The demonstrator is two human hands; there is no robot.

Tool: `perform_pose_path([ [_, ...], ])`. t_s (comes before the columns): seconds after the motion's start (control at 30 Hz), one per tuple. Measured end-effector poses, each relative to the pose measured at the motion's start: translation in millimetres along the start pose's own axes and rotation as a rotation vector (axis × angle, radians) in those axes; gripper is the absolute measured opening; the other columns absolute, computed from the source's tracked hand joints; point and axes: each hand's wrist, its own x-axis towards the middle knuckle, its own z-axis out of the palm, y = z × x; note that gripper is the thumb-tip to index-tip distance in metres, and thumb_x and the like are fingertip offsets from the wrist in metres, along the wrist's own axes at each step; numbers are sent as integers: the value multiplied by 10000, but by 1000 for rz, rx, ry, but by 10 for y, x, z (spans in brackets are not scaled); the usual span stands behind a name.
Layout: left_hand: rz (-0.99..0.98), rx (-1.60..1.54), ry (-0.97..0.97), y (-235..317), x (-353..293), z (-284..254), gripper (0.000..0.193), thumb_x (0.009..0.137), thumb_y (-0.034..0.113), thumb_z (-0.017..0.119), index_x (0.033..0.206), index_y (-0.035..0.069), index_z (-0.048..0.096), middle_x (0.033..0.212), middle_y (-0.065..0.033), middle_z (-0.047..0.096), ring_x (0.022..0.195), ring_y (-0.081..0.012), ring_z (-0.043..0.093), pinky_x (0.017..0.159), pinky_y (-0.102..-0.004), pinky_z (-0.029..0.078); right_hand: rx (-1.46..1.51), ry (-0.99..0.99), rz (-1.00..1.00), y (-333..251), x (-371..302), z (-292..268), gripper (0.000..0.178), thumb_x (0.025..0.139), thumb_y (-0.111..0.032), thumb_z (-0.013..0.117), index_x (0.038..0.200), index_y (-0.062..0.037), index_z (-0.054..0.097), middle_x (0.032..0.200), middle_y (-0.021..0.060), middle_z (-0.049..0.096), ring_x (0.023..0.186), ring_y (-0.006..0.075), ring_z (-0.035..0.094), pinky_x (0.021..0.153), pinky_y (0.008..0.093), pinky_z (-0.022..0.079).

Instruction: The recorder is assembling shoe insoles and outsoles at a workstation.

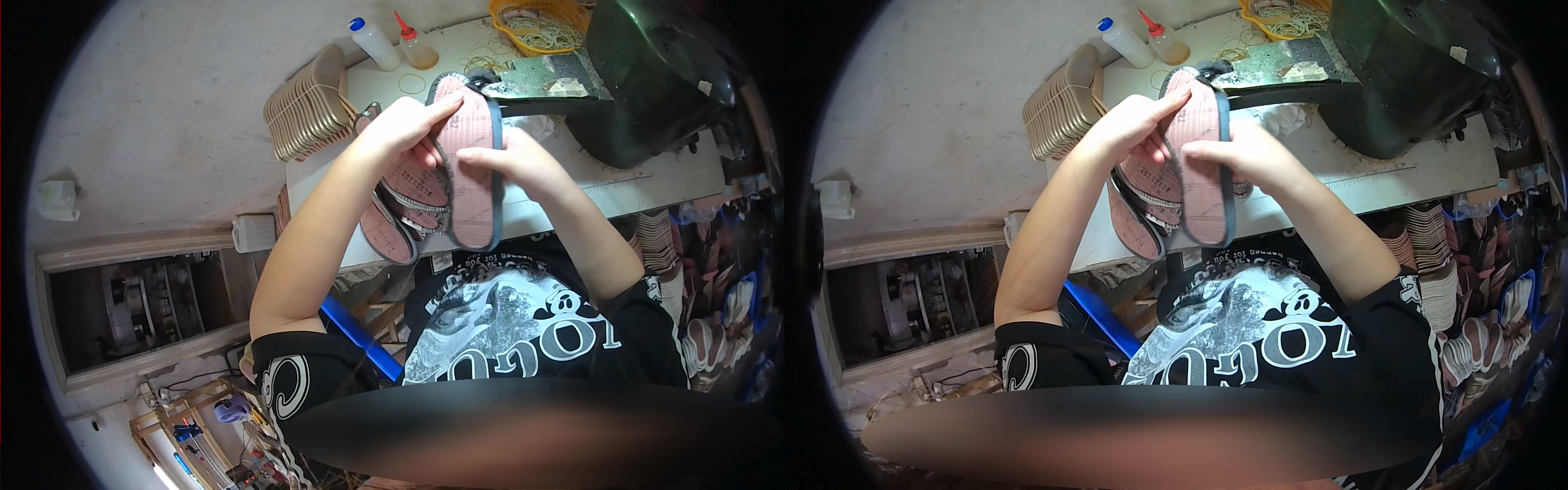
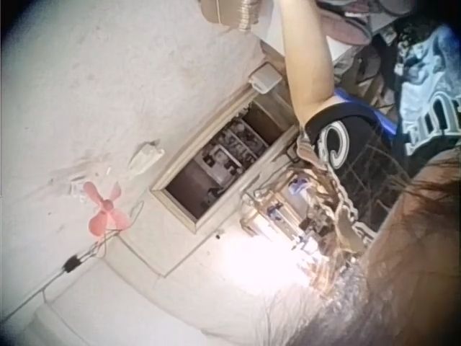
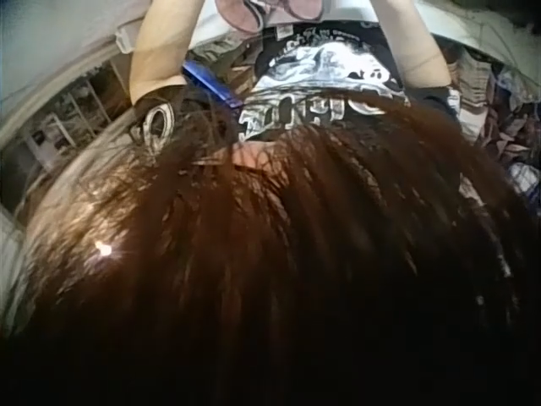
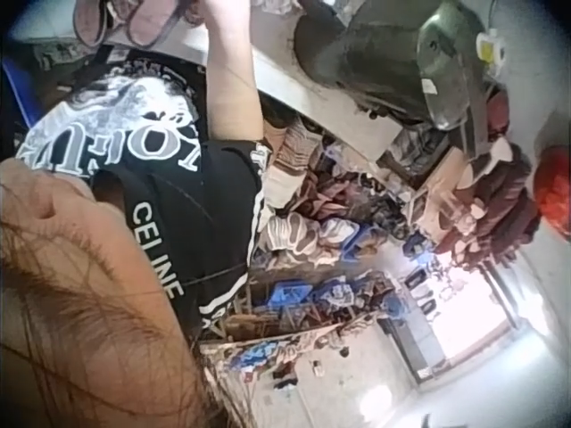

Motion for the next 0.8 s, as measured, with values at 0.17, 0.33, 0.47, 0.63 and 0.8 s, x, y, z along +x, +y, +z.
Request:
perform_pose_path([
  [0.17, 64, 74, -85, -91, -25, -103, 512, 815, 526, 651, 678, 34, 624, 490, -26, 559, 385, -82, 483, 388, -225, 383, 33, -14, 4, 42, 122, -174, 307, 791, -210, 720, 997, 14, 680, 893, 56, 674, 786, 112, 609, 710, 260, 486],
  [0.33, 103, -144, 58, -180, 110, -82, 398, 751, 432, 763, 607, 113, 573, 462, 23, 470, 385, -41, 394, 381, -221, 274, 93, 20, -43, 25, 306, -138, 306, 822, -173, 692, 1033, 45, 651, 898, 67, 675, 810, 116, 624, 725, 260, 490],
  [0.47, 93, -61, 127, -237, 142, -69, 473, 744, 470, 756, 547, 96, 544, 450, 15, 444, 394, -64, 400, 398, -230, 279, 48, 15, 20, 108, 144, -267, 289, 826, -224, 678, 940, 41, 671, 822, 53, 665, 723, 96, 604, 660, 242, 482],
  [0.63, 111, -123, 149, -189, 166, -78, 480, 755, 461, 748, 530, 104, 518, 427, 3, 439, 386, -83, 416, 384, -238, 262, 28, -205, 301, 46, -422, -233, 292, 858, -245, 651, 947, 32, 632, 820, 116, 679, 674, 149, 663, 604, 250, 531],
  [0.8, 116, -228, 151, -206, 332, -166, 463, 777, 433, 737, 532, 117, 504, 422, 4, 432, 393, -86, 420, 398, -232, 264, 189, -87, 236, 109, -431, -94, 299, 884, -247, 632, 980, 34, 606, 768, 150, 678, 618, 161, 666, 546, 246, 520],
])
